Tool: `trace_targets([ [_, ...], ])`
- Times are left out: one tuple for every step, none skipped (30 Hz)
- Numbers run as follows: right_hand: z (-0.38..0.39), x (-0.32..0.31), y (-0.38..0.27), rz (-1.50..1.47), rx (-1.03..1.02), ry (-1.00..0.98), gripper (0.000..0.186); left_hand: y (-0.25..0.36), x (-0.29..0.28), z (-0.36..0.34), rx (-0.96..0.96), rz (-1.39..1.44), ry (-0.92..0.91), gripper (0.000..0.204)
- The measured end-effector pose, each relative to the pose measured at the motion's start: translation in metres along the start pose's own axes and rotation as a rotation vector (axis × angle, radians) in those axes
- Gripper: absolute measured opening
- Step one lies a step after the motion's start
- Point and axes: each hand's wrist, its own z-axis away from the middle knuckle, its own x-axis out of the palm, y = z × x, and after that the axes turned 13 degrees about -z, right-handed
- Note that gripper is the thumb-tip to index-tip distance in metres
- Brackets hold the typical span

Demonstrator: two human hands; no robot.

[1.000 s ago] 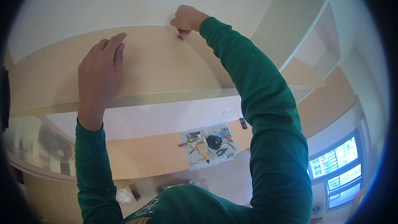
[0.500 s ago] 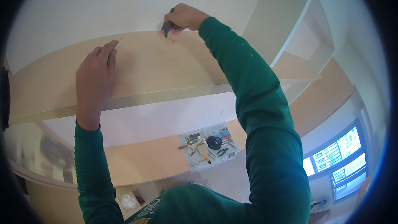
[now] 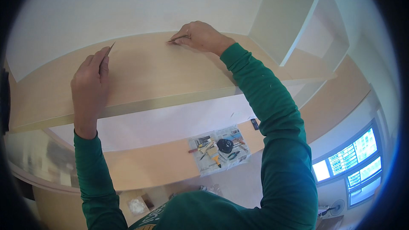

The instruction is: The person uses two scrapers to remove paint from the edges and corners of a wooden shelf. The person works along the top edge and corners, then moves to the lower edge, scraping off paint residue.

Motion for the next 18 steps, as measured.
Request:
trace_targets([
  [0.001,0.004,0.001,0.048,-0.026,0.024,0.025,0.0,0.0,0.0,0.001,0.006,0.003,0.019],
  [0.003,0.007,0.001,0.075,-0.011,0.006,0.026,0.0,0.0,0.0,0.001,-0.004,0.002,0.019],
  [0.005,0.009,0.001,0.095,-0.019,0.008,0.026,0.0,0.0,0.001,-0.001,-0.007,-0.002,0.018],
  [0.006,0.01,0.001,0.12,-0.004,-0.006,0.026,0.0,0.0,0.001,-0.004,-0.008,-0.007,0.018],
  [0.007,0.009,-0.001,0.087,-0.024,-0.016,0.026,0.0,0.001,0.002,-0.003,-0.004,0.005,0.018],
  [0.008,0.008,-0.003,0.058,-0.019,-0.039,0.027,0.0,0.002,0.002,-0.001,0.003,0.017,0.018],
  [0.007,0.003,-0.006,0.042,0.031,-0.081,0.027,0.0,0.002,0.002,0.001,0.014,0.025,0.018],
  [0.006,-0.003,-0.009,-0.002,0.006,-0.067,0.026,-0.001,0.002,0.002,0.006,0.01,0.028,0.018],
  [0.004,-0.011,-0.013,-0.033,0.028,-0.075,0.025,-0.001,0.002,0.002,0.008,0.012,0.027,0.018],
  [0.002,-0.019,-0.017,-0.057,0.066,-0.063,0.024,-0.002,0.001,0.002,0.009,0.014,0.026,0.018],
  [-0.001,-0.024,-0.021,-0.052,0.072,-0.051,0.025,-0.002,0.0,0.002,0.003,0.017,0.027,0.018],
  [-0.005,-0.028,-0.024,-0.043,0.094,-0.019,0.026,-0.003,0.0,0.003,-0.004,0.021,0.026,0.018],
  [-0.008,-0.031,-0.027,-0.05,0.091,0.003,0.027,-0.003,-0.001,0.003,-0.006,0.023,0.024,0.018],
  [-0.012,-0.032,-0.029,0.01,0.089,-0.008,0.028,-0.003,-0.002,0.004,-0.008,0.017,0.013,0.018],
  [-0.015,-0.031,-0.03,0.057,0.059,-0.031,0.029,-0.003,-0.002,0.004,-0.009,0.012,0.001,0.018],
  [-0.019,-0.03,-0.03,0.101,0.012,-0.05,0.031,-0.003,-0.003,0.004,-0.007,0.013,-0.008,0.018],
  [-0.023,-0.028,-0.028,0.102,0.023,-0.058,0.033,-0.003,-0.003,0.004,-0.008,-0.001,-0.012,0.018],
  [-0.027,-0.025,-0.026,0.099,0.017,-0.062,0.035,-0.003,-0.004,0.003,-0.004,-0.008,-0.015,0.018],
])
